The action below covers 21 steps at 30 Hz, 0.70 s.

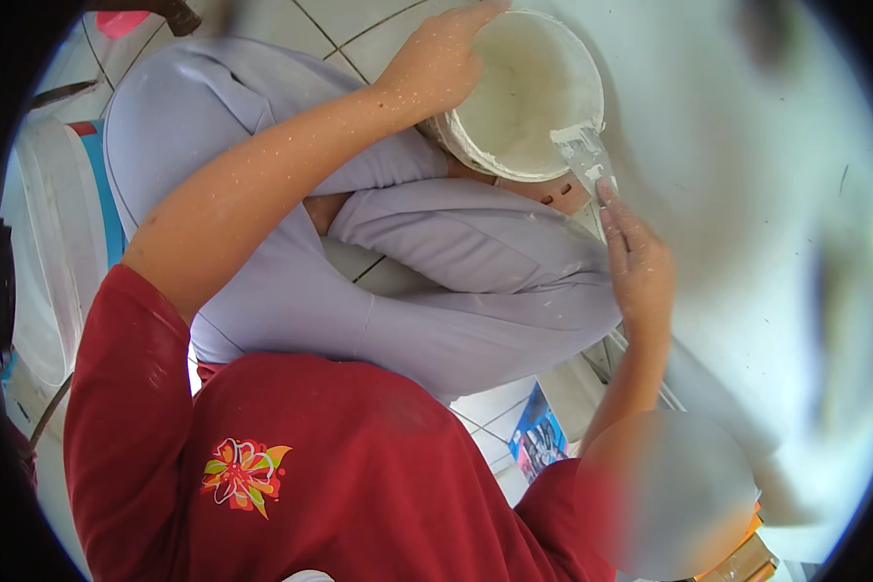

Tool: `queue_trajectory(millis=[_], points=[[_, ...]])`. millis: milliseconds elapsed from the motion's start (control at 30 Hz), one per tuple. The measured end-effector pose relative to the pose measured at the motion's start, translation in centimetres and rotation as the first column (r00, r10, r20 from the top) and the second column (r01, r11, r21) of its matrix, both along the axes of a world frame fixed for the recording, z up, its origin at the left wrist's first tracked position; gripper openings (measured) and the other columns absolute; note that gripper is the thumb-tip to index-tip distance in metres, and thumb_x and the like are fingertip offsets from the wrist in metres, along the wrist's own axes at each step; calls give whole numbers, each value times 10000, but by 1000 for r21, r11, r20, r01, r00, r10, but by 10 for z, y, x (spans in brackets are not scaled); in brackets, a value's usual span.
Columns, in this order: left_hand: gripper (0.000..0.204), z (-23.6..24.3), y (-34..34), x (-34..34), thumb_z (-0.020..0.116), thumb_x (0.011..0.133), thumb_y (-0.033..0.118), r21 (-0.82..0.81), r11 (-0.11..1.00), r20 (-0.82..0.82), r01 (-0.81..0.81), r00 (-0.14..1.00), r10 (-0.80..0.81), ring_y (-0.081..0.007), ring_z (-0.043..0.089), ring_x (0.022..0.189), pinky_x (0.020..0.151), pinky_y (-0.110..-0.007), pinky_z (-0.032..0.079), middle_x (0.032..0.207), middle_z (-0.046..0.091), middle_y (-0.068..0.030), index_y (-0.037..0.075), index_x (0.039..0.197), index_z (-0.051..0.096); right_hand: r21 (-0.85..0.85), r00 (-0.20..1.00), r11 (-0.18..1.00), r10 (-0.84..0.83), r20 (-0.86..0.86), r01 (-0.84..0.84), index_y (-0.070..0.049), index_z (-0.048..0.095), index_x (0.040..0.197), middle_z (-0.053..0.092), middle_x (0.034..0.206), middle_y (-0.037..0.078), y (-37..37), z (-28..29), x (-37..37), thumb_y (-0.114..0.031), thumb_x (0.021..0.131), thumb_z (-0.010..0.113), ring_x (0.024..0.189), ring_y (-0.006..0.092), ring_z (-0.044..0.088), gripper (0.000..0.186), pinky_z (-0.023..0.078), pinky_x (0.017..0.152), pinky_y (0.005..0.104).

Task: The person mixes putty in a bucket with a putty knife, then uses the putty knife to patch cracks and holes in a wall.

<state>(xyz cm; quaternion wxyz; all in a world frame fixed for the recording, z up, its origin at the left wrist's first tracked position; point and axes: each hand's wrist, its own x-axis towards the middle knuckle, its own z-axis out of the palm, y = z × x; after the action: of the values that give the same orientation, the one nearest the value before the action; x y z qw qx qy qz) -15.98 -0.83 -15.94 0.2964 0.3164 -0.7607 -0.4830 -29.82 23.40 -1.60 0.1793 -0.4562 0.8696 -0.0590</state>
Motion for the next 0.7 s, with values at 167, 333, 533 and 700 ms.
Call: queue_trajectory(millis=[167, 333, 533, 700], points=[[583, -1, -2, 4, 477, 823, -56, -17, 1000, -130, -15, 991, 13, -452, 551, 1279, 1122, -453, 429, 1355, 580, -321, -70, 1404, 522, 45, 992, 996, -74, -104, 79, -203, 658, 1371, 719, 1219, 153, 19, -1, 32, -243, 1043, 570, 1073, 316, 714, 342, 531, 928, 363], [578, -1, -2, 2, 489, 820, -42, -23, 1000, -99, -20, 995, 17, -453, 561, 1262, 1110, -455, 437, 1342, 590, -317, -67, 1396, 531, -1, 991, 994, -108, -75, 108, -201, 651, 1381, 705, 1243, 168, 39, 0, 36, -238, 1044, 567, 1101, 325, 707, 350, 526, 944, 363], [585, -12, -6, 0, 503, 819, -30, -94, 993, -84, -70, 995, 62, -447, 569, 1254, 1099, -466, 443, 1336, 591, -317, -58, 1402, 531, -51, 990, 989, -140, -12, 139, -124, 645, 1384, 700, 1284, 169, 46, 2, 34, -259, 1055, 558, 1174, 280, 692, 366, 504, 986, 356], [584, -5, -8, 4, 507, 818, -10, -22, 1000, -113, 19, 993, -21, -444, 571, 1253, 1105, -465, 439, 1317, 602, -322, -60, 1400, 535, -177, 937, 921, -350, 18, 347, -52, 573, 1446, 745, 1118, 92, 28, 20, 31, -212, 1024, 632, 936, 150, 691, 456, 526, 832, 281]])
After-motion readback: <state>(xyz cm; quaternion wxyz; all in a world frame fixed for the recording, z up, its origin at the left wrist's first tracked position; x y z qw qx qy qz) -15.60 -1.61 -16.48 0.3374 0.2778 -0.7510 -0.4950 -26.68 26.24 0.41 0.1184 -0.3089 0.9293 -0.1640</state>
